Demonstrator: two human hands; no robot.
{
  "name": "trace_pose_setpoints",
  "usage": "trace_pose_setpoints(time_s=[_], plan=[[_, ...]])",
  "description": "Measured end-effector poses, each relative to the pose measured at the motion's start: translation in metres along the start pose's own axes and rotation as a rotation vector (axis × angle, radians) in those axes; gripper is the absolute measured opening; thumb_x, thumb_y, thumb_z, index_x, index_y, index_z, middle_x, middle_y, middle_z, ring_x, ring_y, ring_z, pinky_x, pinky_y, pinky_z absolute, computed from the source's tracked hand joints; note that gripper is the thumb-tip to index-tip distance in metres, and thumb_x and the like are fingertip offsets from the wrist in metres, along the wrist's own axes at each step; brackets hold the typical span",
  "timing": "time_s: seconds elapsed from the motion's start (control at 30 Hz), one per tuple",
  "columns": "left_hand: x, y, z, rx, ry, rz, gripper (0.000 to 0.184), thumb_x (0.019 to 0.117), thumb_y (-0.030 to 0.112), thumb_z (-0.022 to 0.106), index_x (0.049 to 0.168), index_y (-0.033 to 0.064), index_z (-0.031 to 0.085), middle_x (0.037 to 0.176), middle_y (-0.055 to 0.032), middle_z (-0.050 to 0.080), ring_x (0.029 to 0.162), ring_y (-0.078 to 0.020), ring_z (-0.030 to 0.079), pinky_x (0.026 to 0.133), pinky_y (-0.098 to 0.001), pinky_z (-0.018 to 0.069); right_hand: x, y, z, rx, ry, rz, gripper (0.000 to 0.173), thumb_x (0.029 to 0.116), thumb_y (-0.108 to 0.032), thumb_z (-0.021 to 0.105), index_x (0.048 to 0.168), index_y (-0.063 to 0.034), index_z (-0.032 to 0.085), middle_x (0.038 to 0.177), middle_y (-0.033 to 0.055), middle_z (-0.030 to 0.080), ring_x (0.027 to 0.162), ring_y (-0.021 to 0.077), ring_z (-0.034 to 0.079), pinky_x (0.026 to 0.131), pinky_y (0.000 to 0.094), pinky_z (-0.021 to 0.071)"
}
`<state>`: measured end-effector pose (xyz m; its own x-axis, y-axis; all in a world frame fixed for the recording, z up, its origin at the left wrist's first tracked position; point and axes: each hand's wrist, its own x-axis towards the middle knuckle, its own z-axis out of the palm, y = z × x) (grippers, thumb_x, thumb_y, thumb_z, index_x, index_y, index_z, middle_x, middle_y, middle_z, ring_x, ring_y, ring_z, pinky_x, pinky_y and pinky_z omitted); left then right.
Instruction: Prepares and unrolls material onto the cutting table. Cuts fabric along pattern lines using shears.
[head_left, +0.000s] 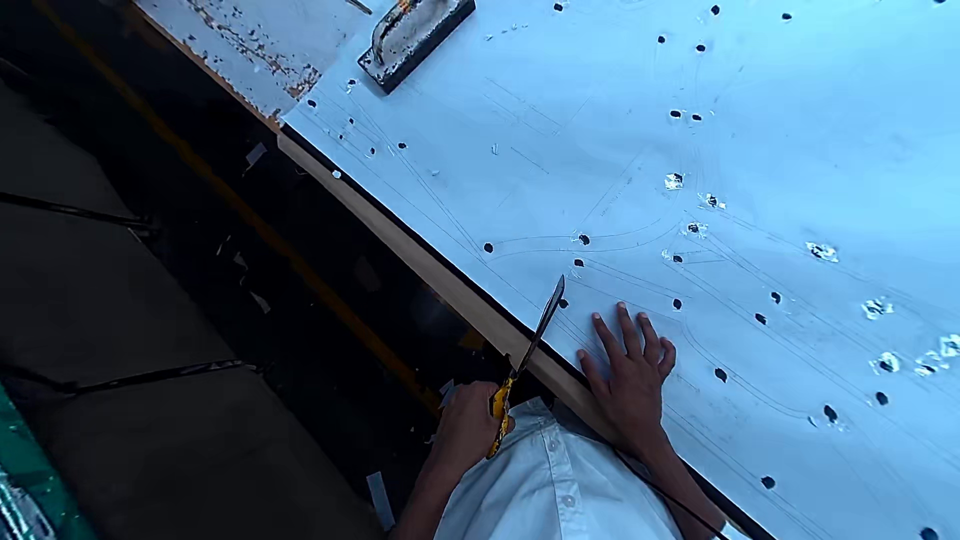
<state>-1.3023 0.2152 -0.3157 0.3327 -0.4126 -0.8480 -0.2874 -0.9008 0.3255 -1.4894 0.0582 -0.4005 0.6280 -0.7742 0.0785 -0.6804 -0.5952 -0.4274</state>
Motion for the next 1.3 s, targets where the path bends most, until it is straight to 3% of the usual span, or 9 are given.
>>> trace_pose_setpoints(time_s=[0.17,0.33,0.63,0.83,1.3], plan=[[0.004,0.011,-0.006,0.073,0.005,0.005,0.021,0.094,0.024,0.071,0.108,0.0096,0.073,0.096,-0.0059,0.073,0.088,-0.0202,0.071,0.087,-0.0439,0.0569,0.0,0.0,-0.001,0.004,-0.014,0.006,0.058,0.0986,-0.061,0.045,0.148,-0.0339,0.055,0.164,0.0018,0.038,0.154,0.0339,0.025,0.116,0.0686,0.0148],[0.008,0.011,-0.009,0.053,0.006,0.009,0.017,0.093,0.022,0.072,0.105,0.0101,0.073,0.09,-0.003,0.073,0.082,-0.0165,0.07,0.083,-0.0403,0.0577,0.001,0.0,0.0,0.01,-0.01,0.006,0.057,0.0982,-0.061,0.046,0.149,-0.0358,0.054,0.164,0.0005,0.037,0.154,0.0329,0.025,0.116,0.0685,0.0146],[0.012,0.007,-0.006,-0.025,0.006,0.013,0.016,0.0927,0.019,0.072,0.104,0.0072,0.072,0.089,-0.0052,0.074,0.077,-0.017,0.072,0.079,-0.0389,0.061,0.0,0.0,0.001,-0.004,0.0,0.002,0.057,0.0986,-0.061,0.046,0.149,-0.0359,0.054,0.164,0.0004,0.037,0.154,0.0335,0.026,0.116,0.0678,0.0159],[0.011,0.015,-0.01,0.026,0.006,0.014,0.018,0.0931,0.021,0.071,0.106,0.009,0.073,0.092,-0.0037,0.074,0.083,-0.017,0.071,0.083,-0.04,0.0587,0.0,0.001,0.002,-0.006,-0.005,0.001,0.057,0.0986,-0.061,0.045,0.149,-0.0362,0.054,0.165,0.0004,0.036,0.154,0.0339,0.024,0.116,0.0687,0.0151],[0.017,0.017,-0.004,-0.044,0.015,0.008,0.015,0.0917,0.017,0.072,0.103,0.0075,0.072,0.089,-0.0039,0.074,0.077,-0.0149,0.073,0.079,-0.0357,0.0614,0.001,0.0,0.001,0.004,-0.01,0.008,0.057,0.0984,-0.061,0.045,0.148,-0.036,0.055,0.164,0.0003,0.037,0.154,0.034,0.026,0.116,0.0688,0.0155]])
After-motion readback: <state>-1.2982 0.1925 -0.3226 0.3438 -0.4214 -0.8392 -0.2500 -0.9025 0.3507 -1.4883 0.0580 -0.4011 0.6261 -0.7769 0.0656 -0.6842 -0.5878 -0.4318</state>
